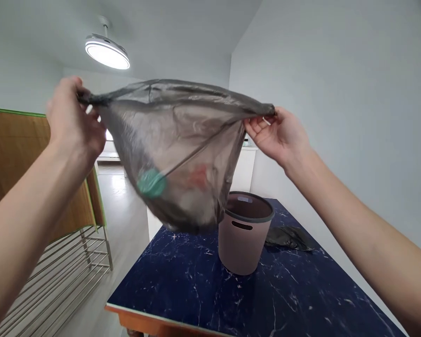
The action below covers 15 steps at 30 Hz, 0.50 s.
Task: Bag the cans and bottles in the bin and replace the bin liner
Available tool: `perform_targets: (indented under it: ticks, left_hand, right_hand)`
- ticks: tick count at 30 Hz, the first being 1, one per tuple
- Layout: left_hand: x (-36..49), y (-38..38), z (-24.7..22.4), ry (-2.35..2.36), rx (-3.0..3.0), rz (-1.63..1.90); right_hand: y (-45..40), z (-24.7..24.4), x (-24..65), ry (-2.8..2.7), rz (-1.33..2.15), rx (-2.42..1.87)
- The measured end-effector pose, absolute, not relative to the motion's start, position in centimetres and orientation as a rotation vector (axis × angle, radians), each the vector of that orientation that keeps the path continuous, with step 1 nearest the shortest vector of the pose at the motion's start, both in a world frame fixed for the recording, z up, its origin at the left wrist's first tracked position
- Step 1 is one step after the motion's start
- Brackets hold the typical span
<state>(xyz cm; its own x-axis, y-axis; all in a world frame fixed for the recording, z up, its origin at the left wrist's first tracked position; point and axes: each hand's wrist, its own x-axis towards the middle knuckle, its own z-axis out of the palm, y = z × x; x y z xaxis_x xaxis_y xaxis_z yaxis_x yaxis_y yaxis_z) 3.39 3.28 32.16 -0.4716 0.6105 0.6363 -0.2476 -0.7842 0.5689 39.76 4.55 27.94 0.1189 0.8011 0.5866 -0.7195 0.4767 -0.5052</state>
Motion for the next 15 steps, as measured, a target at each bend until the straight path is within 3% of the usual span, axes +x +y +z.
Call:
perform_targets:
  ticks: [9,15]
  left_hand:
    - [-2.9,1.3,20.2,1.099,1.280,1.987]
    - [-5.5,-0.6,15.0,1.374,1.396,1.752]
  right_hand:
    - [-1.8,15.3,36.5,-1.041,1.125,-0.348]
    - [-4.8,9.5,37.1,-1.022,1.034,-0.564]
